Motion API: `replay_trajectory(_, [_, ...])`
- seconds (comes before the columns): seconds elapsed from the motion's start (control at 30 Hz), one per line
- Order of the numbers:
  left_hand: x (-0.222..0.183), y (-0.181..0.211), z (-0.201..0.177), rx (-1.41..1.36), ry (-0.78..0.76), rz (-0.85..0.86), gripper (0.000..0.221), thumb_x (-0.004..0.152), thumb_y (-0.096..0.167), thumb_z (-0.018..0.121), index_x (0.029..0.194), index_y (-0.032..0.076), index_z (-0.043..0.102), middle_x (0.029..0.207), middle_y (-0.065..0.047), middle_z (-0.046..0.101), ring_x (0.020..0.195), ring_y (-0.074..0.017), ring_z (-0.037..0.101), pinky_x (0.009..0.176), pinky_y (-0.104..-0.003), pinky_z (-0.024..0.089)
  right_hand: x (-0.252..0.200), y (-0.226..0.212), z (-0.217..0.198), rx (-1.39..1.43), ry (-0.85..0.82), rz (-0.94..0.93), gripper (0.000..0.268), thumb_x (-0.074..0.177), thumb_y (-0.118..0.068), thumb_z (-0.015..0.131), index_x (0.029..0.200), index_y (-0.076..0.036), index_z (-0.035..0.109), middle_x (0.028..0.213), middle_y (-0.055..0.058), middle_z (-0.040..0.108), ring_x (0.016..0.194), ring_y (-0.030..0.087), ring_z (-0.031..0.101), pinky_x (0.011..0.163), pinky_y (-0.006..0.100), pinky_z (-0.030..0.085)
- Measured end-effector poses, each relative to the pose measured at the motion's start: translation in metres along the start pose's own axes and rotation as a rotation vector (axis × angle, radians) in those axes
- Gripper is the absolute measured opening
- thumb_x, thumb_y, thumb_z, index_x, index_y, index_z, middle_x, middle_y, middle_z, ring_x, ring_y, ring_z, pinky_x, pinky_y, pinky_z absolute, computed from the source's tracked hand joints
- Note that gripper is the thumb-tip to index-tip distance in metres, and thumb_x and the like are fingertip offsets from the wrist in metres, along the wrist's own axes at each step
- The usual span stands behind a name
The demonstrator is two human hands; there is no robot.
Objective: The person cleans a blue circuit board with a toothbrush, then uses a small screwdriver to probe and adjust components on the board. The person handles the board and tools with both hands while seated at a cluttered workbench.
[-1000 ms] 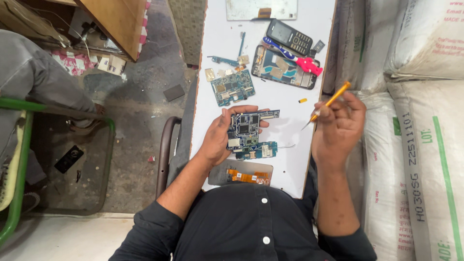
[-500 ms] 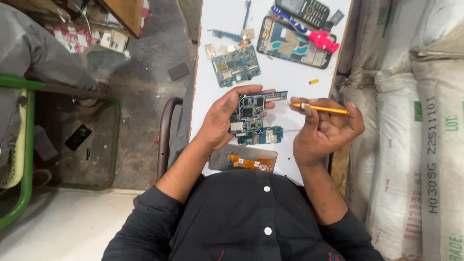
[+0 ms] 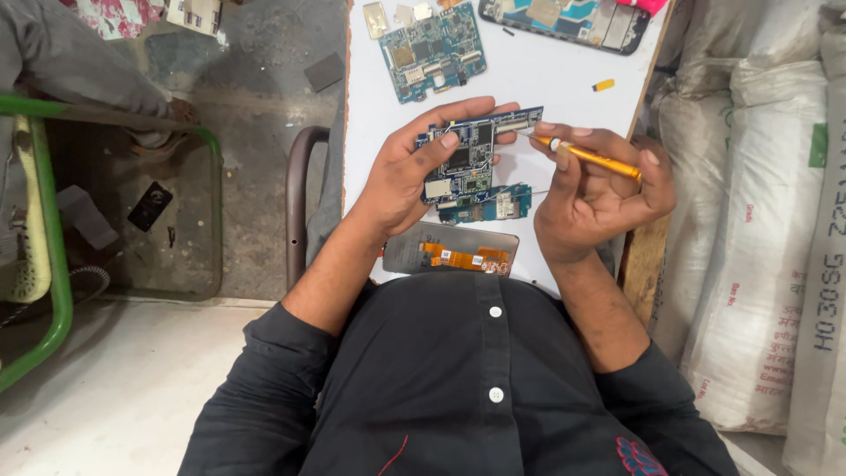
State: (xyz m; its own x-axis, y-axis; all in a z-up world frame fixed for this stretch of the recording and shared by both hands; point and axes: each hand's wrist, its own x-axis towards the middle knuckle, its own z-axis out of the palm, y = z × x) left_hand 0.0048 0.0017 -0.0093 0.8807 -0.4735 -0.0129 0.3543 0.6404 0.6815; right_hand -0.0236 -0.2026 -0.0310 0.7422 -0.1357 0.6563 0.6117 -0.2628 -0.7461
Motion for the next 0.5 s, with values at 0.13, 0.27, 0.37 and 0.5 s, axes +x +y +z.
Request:
replay_trajectory(0.13, [0.0012, -0.0005, -0.0002, 0.001, -0.005, -0.004, 0.058, 0.108, 0.029, 0.064, 0.151, -0.006, 0.048, 0.155, -0.026, 0.054, 0.138, -0.0315, 0.061, 0.114, -0.043, 0.057, -0.0006, -0.004, -0.0048, 0.013, -0.085, 0.029, 0.058, 0.114, 0.002, 0.055, 0.153, -0.019, 0.017, 0.127, 0.019, 0.062, 0.109, 0.03, 0.074, 0.098, 0.043, 0.064])
replay_trajectory(0.27, [0.0011, -0.0014, -0.0006, -0.016, 0.037, -0.005, 0.059, 0.106, 0.031, 0.066, 0.15, -0.006, 0.049, 0.154, -0.026, 0.054, 0.135, -0.0305, 0.062, 0.113, -0.044, 0.058, 0.0021, -0.0032, -0.0046, 0.047, -0.163, 0.023, 0.046, 0.112, 0.003, 0.055, 0.143, -0.013, 0.025, 0.127, 0.021, 0.066, 0.115, 0.032, 0.072, 0.104, 0.044, 0.064])
replay_trajectory(0.37, [0.0016, -0.0025, -0.0019, -0.04, 0.042, -0.004, 0.06, 0.106, 0.033, 0.066, 0.149, -0.006, 0.049, 0.155, -0.025, 0.053, 0.135, -0.0302, 0.062, 0.112, -0.044, 0.058, 0.0035, -0.0041, -0.0034, 0.077, -0.172, -0.002, 0.036, 0.111, 0.004, 0.056, 0.133, -0.009, 0.031, 0.127, 0.024, 0.063, 0.119, 0.034, 0.07, 0.103, 0.045, 0.06])
replay_trajectory(0.5, [0.0025, -0.0034, -0.0043, -0.066, 0.027, 0.022, 0.06, 0.108, 0.034, 0.063, 0.151, -0.006, 0.048, 0.157, -0.026, 0.052, 0.137, -0.0326, 0.061, 0.113, -0.044, 0.057, 0.0055, -0.0083, -0.0066, -0.052, -0.23, -0.073, 0.028, 0.108, 0.006, 0.058, 0.122, -0.004, 0.036, 0.125, 0.027, 0.062, 0.123, 0.04, 0.068, 0.101, 0.047, 0.058])
